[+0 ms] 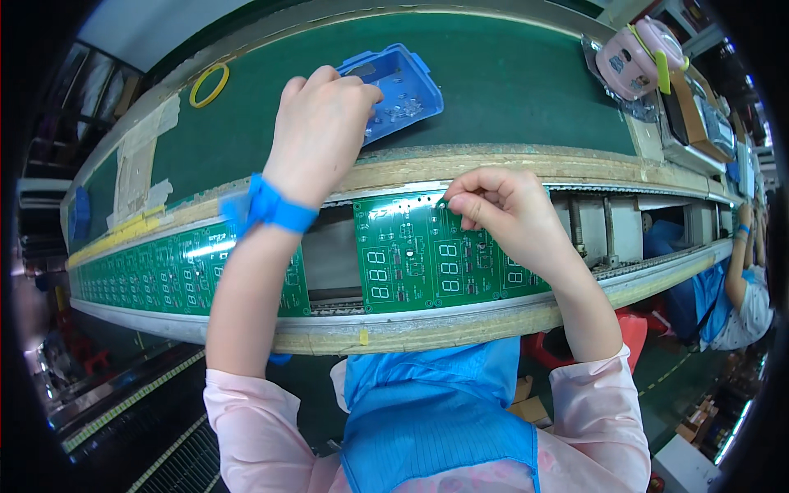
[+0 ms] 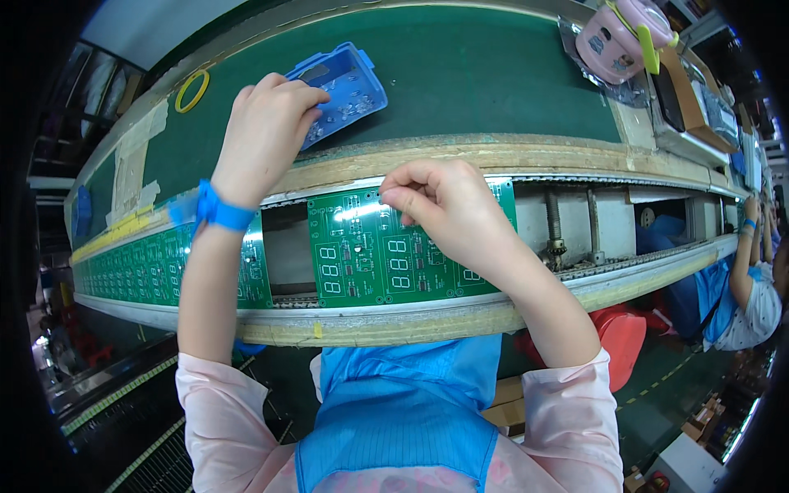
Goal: The person picks small metallic components from a blue container and places them onto green circuit boards on a workbench. They handle the boards by hand, moving them from a rack to the work surface and back, while inserting the components into specific slots on the boards.
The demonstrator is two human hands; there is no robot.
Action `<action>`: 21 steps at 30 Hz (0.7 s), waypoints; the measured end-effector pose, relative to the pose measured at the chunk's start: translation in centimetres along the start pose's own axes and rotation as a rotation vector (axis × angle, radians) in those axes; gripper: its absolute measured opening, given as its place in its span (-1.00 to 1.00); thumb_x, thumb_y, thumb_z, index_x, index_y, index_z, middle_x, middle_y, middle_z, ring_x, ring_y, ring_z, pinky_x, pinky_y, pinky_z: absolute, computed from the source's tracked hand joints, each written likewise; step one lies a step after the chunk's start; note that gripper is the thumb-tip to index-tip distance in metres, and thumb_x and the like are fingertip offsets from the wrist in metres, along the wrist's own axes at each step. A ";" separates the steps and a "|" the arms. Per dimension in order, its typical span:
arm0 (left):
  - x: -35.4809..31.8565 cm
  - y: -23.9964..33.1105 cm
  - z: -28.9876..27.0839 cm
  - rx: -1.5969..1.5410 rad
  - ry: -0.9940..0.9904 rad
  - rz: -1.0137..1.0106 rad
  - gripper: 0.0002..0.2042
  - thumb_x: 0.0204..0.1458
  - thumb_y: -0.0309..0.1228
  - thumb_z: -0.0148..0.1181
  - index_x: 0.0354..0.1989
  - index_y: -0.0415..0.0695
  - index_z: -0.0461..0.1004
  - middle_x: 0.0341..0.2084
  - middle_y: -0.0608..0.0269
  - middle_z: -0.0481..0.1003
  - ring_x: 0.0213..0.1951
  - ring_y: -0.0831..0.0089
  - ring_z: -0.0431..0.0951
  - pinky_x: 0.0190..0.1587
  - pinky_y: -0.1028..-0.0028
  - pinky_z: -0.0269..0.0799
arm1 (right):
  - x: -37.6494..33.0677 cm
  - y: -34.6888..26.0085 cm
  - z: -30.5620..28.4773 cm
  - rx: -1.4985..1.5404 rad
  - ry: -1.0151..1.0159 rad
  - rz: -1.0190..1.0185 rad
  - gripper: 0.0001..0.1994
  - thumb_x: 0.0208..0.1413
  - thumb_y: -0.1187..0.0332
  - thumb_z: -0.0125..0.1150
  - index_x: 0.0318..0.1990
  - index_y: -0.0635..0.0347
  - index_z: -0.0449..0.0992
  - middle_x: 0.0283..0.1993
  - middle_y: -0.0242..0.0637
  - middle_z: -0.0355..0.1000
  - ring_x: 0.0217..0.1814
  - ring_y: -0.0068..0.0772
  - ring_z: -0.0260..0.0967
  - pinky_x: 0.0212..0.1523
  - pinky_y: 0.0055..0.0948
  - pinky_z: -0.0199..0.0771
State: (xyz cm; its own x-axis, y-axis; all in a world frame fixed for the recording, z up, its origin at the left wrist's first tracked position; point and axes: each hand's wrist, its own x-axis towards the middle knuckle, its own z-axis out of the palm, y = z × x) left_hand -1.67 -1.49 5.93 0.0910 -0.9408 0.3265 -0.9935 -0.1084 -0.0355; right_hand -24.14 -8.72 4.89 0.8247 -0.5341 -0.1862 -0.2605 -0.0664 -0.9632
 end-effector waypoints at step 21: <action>2.3 -1.1 0.2 -0.118 -0.414 -0.102 -0.89 -0.09 -0.61 0.16 -0.35 -0.21 0.52 -0.37 -0.03 0.55 -0.20 0.07 0.56 -0.15 0.22 0.47 | -0.6 0.2 0.3 -0.172 -0.033 -0.228 -0.90 0.03 0.61 0.22 -0.28 0.32 0.59 -0.25 -0.27 0.54 -0.21 -0.45 0.51 -0.20 -0.51 0.51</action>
State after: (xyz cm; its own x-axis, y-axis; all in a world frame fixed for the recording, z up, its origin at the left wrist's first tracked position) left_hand -0.32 -3.57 6.50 0.1850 -0.9792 -0.0837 -0.9768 -0.1925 0.0936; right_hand -24.55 -8.19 4.74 0.8869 -0.4614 0.0227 -0.1454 -0.3254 -0.9343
